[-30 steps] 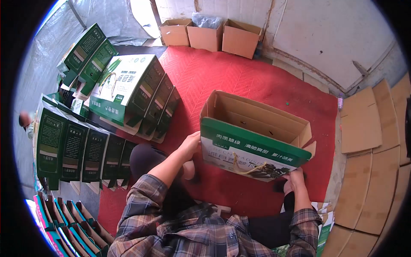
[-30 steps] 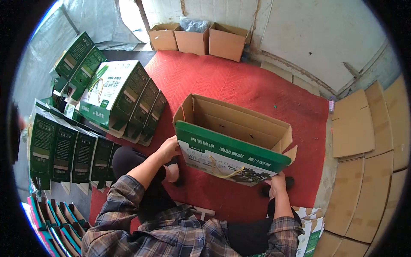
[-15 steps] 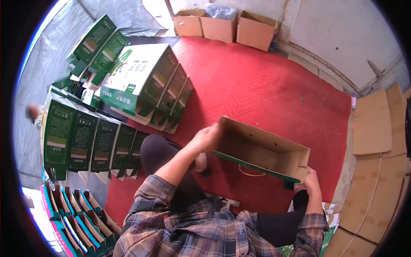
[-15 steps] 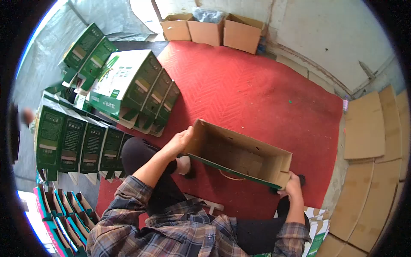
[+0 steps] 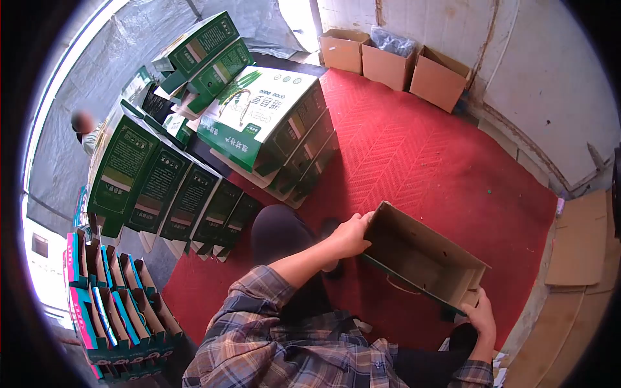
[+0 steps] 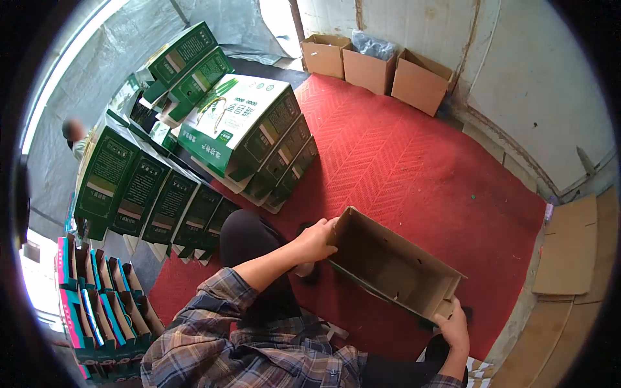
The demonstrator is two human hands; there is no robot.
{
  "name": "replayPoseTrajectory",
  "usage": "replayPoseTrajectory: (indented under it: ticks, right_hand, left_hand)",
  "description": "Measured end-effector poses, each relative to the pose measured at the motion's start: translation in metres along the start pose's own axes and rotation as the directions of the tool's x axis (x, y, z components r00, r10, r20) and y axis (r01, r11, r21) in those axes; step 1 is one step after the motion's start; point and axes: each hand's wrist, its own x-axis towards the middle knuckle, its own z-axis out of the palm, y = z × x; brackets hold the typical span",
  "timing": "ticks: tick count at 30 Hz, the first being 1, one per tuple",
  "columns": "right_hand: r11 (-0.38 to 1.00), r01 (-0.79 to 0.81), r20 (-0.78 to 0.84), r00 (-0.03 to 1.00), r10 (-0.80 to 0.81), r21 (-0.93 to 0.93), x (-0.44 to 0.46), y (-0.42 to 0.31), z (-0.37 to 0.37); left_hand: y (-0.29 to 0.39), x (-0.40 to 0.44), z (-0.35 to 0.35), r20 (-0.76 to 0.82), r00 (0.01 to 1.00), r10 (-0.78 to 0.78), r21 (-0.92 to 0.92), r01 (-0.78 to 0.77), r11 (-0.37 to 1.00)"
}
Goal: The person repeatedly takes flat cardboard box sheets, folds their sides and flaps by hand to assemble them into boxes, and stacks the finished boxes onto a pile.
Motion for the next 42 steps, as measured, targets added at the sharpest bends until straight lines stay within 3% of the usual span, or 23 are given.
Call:
replayPoseTrajectory:
  ticks: [1, 4, 6, 8, 12, 17, 23, 24, 26, 27, 29, 33, 35, 36, 40, 42]
  right_hand:
    - [1.0, -0.009, 0.065, 0.998, 0.007, 0.022, -0.001, -0.004, 0.0]
    - [0.994, 0.086, 0.033, 0.996, -0.084, -0.061, 0.009, 0.025, 0.009]
    - [0.998, 0.054, 0.041, 0.998, -0.053, -0.019, 0.011, 0.018, 0.011]
    - [0.994, -0.011, 0.009, 1.0, 0.012, -0.109, 0.006, -0.005, 0.01]
    - [0.978, 0.03, -0.02, 0.999, -0.035, -0.205, 0.019, 0.012, 0.014]
    - [0.991, 0.089, -0.034, 0.996, -0.086, 0.099, 0.021, -0.011, 0.025]
    - [0.978, 0.176, -0.074, 0.983, -0.169, 0.11, 0.039, 0.022, 0.031]
    - [0.982, 0.155, -0.081, 0.986, -0.147, 0.109, 0.039, 0.026, 0.032]
    - [0.993, 0.098, -0.106, 0.989, -0.105, -0.071, 0.039, 0.015, 0.033]
    - [0.982, -0.068, -0.083, 0.995, 0.054, -0.177, 0.032, -0.002, 0.028]
    - [0.986, -0.059, -0.098, 0.994, 0.044, -0.156, 0.035, 0.006, 0.03]
    - [0.98, -0.107, -0.124, 0.989, 0.086, -0.171, 0.032, -0.004, 0.029]
    - [0.984, -0.097, -0.119, 0.99, 0.08, -0.149, 0.033, -0.005, 0.03]
    - [0.987, -0.087, -0.112, 0.991, 0.072, -0.136, 0.033, -0.004, 0.029]
    - [0.984, -0.012, -0.14, 0.99, -0.014, -0.18, 0.037, 0.012, 0.03]
    - [0.976, 0.001, -0.105, 0.994, -0.025, -0.218, 0.035, 0.006, 0.03]
  left_hand:
    - [0.0, -0.001, 0.001, -0.005, 1.0, -0.001, -0.002, 0.001, 1.0]
    - [0.003, -0.002, 0.003, -0.02, 1.0, 0.02, 0.009, -0.02, 1.0]
    - [0.009, -0.005, 0.004, -0.048, 0.999, -0.005, 0.022, 0.006, 1.0]
    - [0.011, -0.006, 0.002, -0.043, 0.999, 0.004, 0.029, -0.003, 1.0]
    - [0.007, -0.004, 0.002, -0.039, 0.997, 0.067, 0.027, -0.066, 0.997]
    - [0.015, -0.01, 0.001, -0.076, 0.994, 0.081, 0.096, -0.073, 0.993]
    - [0.015, -0.009, 0.008, -0.146, 0.981, 0.125, 0.18, -0.098, 0.979]
    - [0.013, -0.008, 0.01, -0.15, 0.978, 0.143, 0.181, -0.115, 0.977]
    - [0.013, -0.008, 0.013, -0.116, 0.985, 0.127, 0.18, -0.105, 0.978]
    - [0.006, -0.005, 0.017, -0.163, 0.968, 0.191, 0.143, -0.169, 0.975]
    - [0.002, -0.001, 0.02, -0.248, 0.927, 0.282, 0.061, -0.276, 0.959]
    - [0.0, -0.002, 0.019, -0.239, 0.93, 0.281, 0.053, -0.276, 0.96]
    - [0.004, -0.005, 0.014, -0.082, 0.964, 0.254, 0.104, -0.245, 0.964]
    - [0.003, -0.003, 0.017, -0.077, 0.963, 0.259, 0.104, -0.251, 0.962]
    - [0.001, 0.007, 0.03, -0.122, 0.937, 0.327, -0.048, -0.334, 0.941]
    - [-0.009, 0.017, 0.034, 0.034, 0.959, 0.282, -0.132, -0.276, 0.952]
